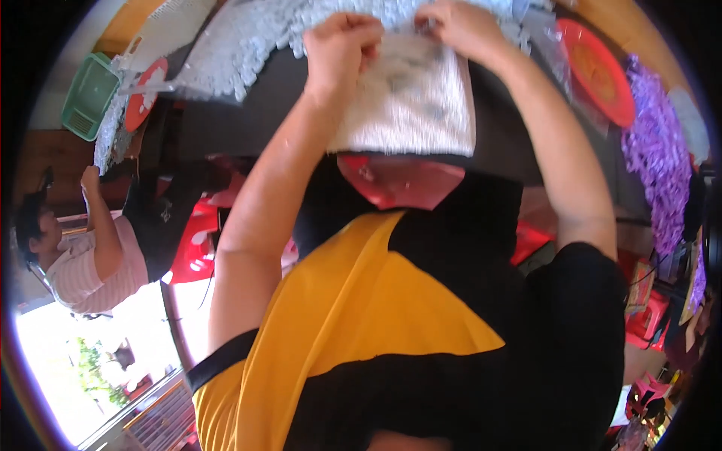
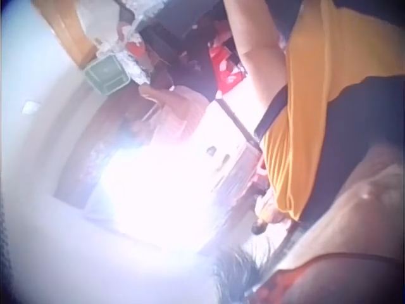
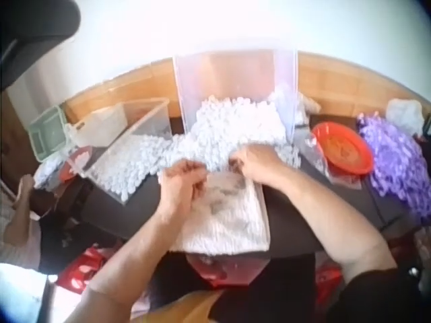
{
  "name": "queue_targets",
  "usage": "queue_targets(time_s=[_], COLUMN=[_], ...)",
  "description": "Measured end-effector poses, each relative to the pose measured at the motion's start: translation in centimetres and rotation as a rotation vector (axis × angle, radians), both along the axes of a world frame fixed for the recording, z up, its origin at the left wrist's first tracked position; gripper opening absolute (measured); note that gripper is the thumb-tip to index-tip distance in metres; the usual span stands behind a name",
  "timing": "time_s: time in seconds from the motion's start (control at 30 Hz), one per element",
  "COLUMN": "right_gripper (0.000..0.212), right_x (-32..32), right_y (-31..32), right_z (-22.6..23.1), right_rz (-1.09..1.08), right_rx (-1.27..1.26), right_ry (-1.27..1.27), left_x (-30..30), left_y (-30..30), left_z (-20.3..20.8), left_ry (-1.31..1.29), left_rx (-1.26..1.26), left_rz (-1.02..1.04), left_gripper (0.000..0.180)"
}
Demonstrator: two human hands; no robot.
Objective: Assembling small white plastic components by hand at a workshop table.
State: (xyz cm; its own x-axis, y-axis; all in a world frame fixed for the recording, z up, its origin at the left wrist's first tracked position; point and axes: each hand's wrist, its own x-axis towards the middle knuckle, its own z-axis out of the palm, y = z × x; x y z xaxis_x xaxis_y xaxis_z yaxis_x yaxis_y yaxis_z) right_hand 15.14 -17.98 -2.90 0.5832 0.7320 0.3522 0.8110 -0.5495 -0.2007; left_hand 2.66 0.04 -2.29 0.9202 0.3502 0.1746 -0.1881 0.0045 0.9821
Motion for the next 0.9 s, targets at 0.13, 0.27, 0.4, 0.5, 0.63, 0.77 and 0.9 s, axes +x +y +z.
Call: queue_targets(time_s=[0.13, 0.27, 0.4, 0.5, 0.63, 0.77, 0.9], right_gripper=[0.018, 0.018, 0.017, 0.017, 0.015, 0.014, 0.015], right_x=[-1.8, -3.2, -3.2, -3.1, -2.2, -2.3, -1.3], right_y=[1.1, 0.5, 0.8, 1.2, 1.3, 1.7, 1.1], right_z=[2.3, 2.3, 2.0, 1.4, 1.0, 1.1, 0.2], right_rz=[-0.008, -0.014, 0.036, 0.008, -0.040, -0.023, -0.071], right_rx=[0.018, 0.002, 0.007, 0.031, 0.004, 0.072, 0.056], right_ry=[-0.034, -0.085, -0.074, -0.057, -0.048, -0.027, -0.019], left_x=[0.6, 0.3, 0.3, 0.3, 0.6, 0.3, 0.2], left_y=[1.1, 0.4, 0.6, 0.3, -0.2, 0.3, -0.5], left_z=[0.0, 0.1, -0.3, -0.2, -0.2, 0.0, -0.4], left_ry=[0.037, -0.010, -0.013, 0.017, 0.049, 0.051, -0.031], left_rx=[-0.047, 0.031, 0.054, 0.099, 0.109, 0.181, 0.101], left_rz=[-0.020, -0.029, -0.038, -0.029, 0.002, 0.051, -0.045], left_gripper=[0.011, 0.010, 0.010, 0.010, 0.010, 0.011, 0.009])
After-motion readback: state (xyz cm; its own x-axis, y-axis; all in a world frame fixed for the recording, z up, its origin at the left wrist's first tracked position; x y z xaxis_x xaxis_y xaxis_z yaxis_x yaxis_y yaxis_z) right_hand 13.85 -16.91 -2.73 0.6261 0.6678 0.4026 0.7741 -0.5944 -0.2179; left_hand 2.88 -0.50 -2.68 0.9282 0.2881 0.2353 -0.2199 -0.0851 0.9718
